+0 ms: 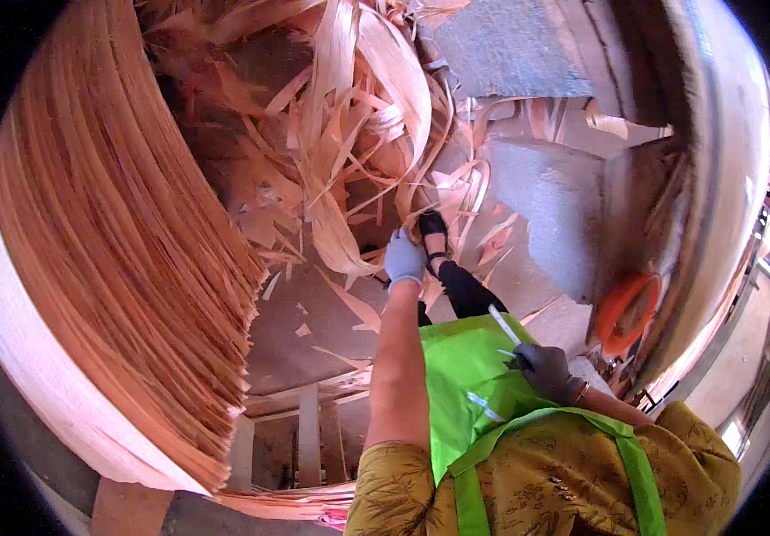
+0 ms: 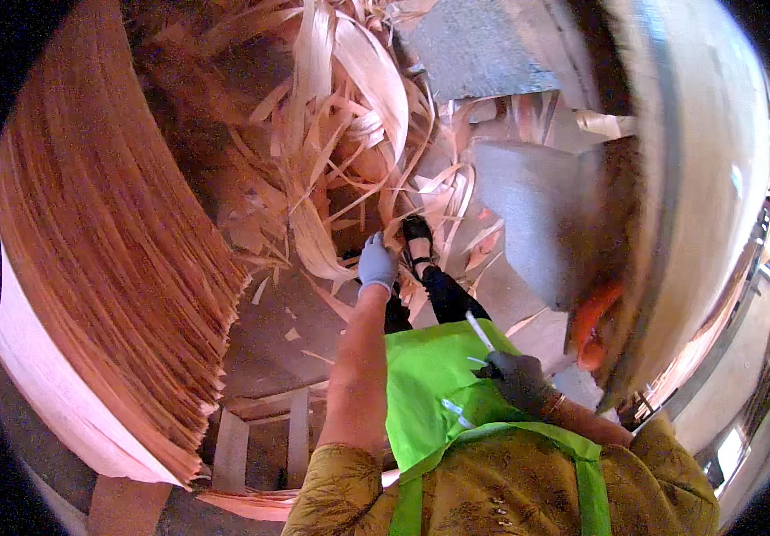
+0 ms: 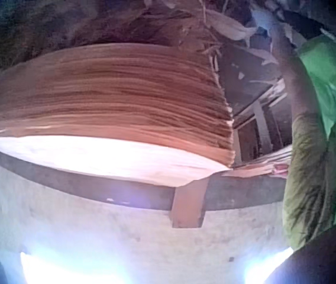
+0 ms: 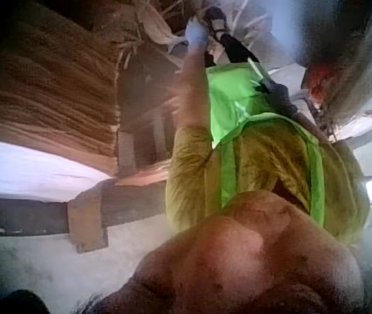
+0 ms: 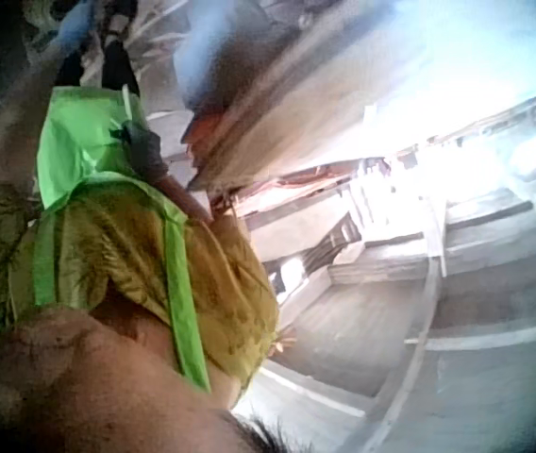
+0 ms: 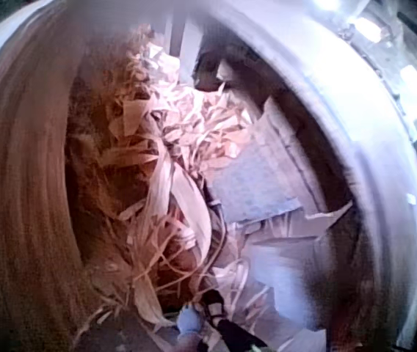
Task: The person measures and cuts veneer sheets using a tape measure and a utility knife, then sorts and stacks the sheets on a workbench.
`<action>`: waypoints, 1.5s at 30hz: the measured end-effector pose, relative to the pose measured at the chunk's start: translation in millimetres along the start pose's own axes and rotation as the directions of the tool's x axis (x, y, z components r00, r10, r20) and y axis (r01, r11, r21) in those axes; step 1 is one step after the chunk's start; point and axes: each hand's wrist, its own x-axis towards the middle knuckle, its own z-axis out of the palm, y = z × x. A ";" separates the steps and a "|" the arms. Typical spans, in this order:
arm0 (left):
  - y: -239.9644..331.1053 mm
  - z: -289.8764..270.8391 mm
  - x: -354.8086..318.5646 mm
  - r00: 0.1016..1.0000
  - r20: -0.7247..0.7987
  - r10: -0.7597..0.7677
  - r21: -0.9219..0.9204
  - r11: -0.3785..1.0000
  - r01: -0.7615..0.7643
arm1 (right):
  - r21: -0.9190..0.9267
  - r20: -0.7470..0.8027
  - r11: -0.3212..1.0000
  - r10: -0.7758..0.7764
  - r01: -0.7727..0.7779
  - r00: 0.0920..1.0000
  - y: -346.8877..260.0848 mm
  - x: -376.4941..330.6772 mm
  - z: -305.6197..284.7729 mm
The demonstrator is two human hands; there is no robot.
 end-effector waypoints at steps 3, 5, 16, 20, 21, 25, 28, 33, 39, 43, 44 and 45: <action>-23.8 35.9 26.5 0.991 0.039 -0.128 -0.102 0.986 0.131 | 0.067 0.009 0.997 0.028 -0.028 1.000 0.4 16.0 8.3; -31.3 46.3 47.2 0.964 0.153 -0.216 -0.104 0.967 0.233 | 0.091 0.028 0.994 0.057 -0.059 0.998 9.4 23.2 20.7; -160.5 180.8 144.6 0.934 0.330 -0.137 0.376 0.926 0.003 | 0.039 0.159 0.993 -0.113 0.108 0.981 79.2 20.6 95.0; -156.5 146.4 123.3 0.948 0.142 0.283 0.134 0.944 -0.302 | -0.079 0.125 0.993 -0.074 0.084 0.989 44.3 33.7 80.7; -145.5 128.8 105.8 0.991 0.098 0.086 -0.388 0.921 -0.042 | 0.009 0.098 1.000 -0.013 0.012 0.995 33.6 39.3 77.9; -78.8 28.2 21.5 0.932 0.330 -0.151 -0.944 -0.060 0.325 | -0.045 0.190 0.999 0.007 0.002 0.982 25.4 37.1 74.4; -27.4 -61.6 -34.7 0.944 0.312 -0.111 -0.938 -0.194 0.287 | 0.264 -0.030 0.964 -0.040 0.047 0.999 36.8 29.4 90.7; 17.3 -158.1 -114.8 0.925 0.379 -0.024 -0.910 -0.193 0.368 | 0.661 0.004 0.733 0.209 -0.159 0.978 -6.2 49.5 60.6; 58.0 -210.9 -196.8 0.934 0.354 0.060 -0.935 -0.016 0.355 | 0.897 0.231 0.334 0.206 -0.290 0.951 -118.8 49.8 -34.5; 85.7 -241.0 -241.8 0.942 0.326 0.074 -0.945 0.004 0.327 | 0.913 0.200 0.336 0.120 -0.230 0.972 -156.0 35.4 -63.3; 94.1 -248.9 -253.9 0.943 0.328 0.057 -0.945 0.013 0.328 | 0.918 0.220 0.310 0.116 -0.245 0.969 -162.4 30.8 -68.0; 102.5 -256.9 -265.2 0.943 0.331 0.040 -0.944 0.023 0.330 | 0.922 0.240 0.284 0.112 -0.262 0.964 -168.3 26.3 -73.1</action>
